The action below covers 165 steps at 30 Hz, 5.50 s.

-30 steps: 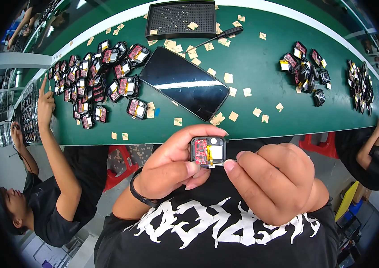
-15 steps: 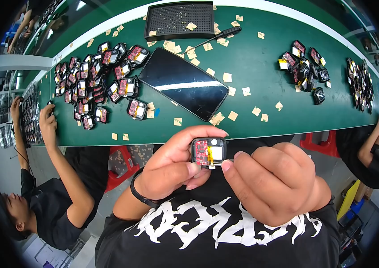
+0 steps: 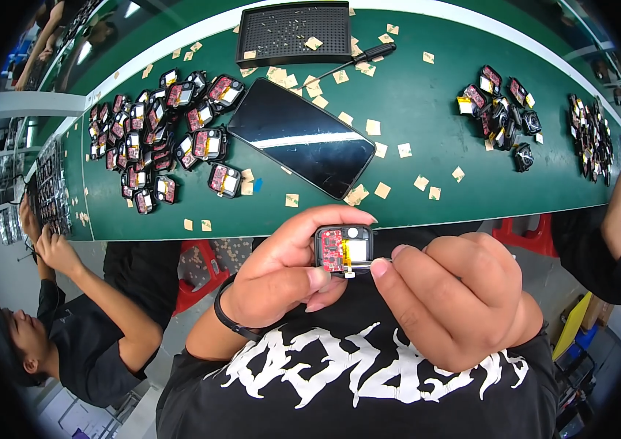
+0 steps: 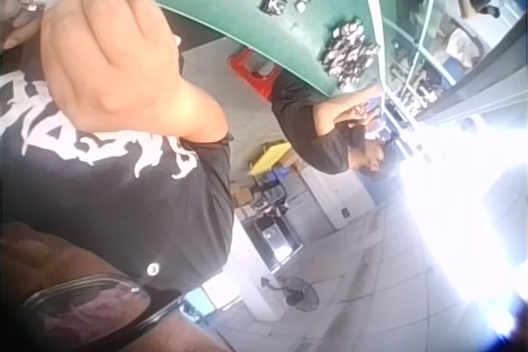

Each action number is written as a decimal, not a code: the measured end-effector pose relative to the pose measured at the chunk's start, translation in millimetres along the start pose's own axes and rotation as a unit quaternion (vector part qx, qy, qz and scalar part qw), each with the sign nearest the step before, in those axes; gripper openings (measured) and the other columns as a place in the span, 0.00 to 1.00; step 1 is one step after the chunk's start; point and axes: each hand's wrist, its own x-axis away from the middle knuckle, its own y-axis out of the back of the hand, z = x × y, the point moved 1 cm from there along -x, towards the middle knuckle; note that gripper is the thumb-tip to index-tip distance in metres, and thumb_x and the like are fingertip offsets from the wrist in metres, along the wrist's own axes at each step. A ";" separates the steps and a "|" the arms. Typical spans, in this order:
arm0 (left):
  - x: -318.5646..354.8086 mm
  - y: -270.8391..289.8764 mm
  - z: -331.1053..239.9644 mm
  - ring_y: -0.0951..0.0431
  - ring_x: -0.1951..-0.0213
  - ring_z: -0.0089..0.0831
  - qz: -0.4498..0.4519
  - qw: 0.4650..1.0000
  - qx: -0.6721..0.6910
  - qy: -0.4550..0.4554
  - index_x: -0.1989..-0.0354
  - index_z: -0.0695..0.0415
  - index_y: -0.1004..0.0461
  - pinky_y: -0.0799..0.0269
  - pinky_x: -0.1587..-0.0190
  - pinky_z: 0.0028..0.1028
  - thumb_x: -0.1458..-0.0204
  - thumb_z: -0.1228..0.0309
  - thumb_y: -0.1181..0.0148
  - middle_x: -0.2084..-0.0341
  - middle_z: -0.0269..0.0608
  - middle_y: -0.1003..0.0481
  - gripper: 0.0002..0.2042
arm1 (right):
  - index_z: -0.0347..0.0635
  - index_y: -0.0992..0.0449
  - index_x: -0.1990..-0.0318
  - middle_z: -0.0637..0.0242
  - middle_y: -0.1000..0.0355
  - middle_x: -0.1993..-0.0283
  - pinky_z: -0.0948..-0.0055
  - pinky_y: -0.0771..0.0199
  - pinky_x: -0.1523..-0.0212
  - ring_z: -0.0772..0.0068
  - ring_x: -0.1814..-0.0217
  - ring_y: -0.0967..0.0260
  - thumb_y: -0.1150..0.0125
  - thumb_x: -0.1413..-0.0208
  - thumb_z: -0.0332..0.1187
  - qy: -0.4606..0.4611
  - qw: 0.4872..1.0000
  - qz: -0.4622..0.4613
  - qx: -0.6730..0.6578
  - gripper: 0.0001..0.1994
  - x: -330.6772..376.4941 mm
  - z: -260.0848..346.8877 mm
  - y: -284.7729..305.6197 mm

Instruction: Assemble internal electronic components and batteries into smartwatch housings on an assembly line.

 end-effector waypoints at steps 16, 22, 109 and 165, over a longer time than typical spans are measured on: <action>-0.5 1.0 0.2 0.38 0.80 0.21 -0.009 1.000 0.011 0.000 0.33 0.73 0.46 0.41 0.79 0.21 0.42 0.69 0.42 0.64 0.49 0.28 0.32 | 0.32 0.20 0.72 0.62 0.27 0.70 0.73 0.45 0.76 0.68 0.69 0.32 0.32 0.61 0.24 -0.014 0.999 0.019 -0.034 0.06 -2.0 0.8 -2.4; -0.6 2.0 0.7 0.38 0.80 0.21 -0.005 1.000 0.012 0.000 0.33 0.72 0.46 0.42 0.79 0.21 0.42 0.68 0.42 0.64 0.49 0.28 0.33 | 0.32 0.21 0.73 0.62 0.28 0.70 0.74 0.46 0.77 0.69 0.69 0.32 0.32 0.60 0.23 -0.015 1.000 -0.003 -0.012 0.05 -1.3 1.6 -4.9; -1.8 1.8 -14.0 0.35 0.76 0.15 -0.040 0.966 -0.252 -0.033 0.35 0.66 0.37 0.38 0.72 0.20 0.34 0.76 0.53 0.74 0.30 0.32 0.19 | 0.36 0.19 0.56 0.62 0.26 0.65 0.69 0.31 0.68 0.64 0.69 0.32 0.22 0.62 0.24 -0.240 0.951 0.031 -0.191 0.21 31.8 -27.6 9.0; 2.9 -0.7 -19.1 0.22 0.73 0.32 0.120 0.890 -0.427 -0.102 0.38 0.67 0.31 0.29 0.69 0.27 0.51 0.82 0.46 0.70 0.44 0.22 0.27 | 0.34 0.18 0.56 0.63 0.26 0.70 0.72 0.31 0.76 0.67 0.75 0.32 0.21 0.59 0.34 -0.176 0.932 0.062 -0.311 0.22 27.9 -11.1 -12.8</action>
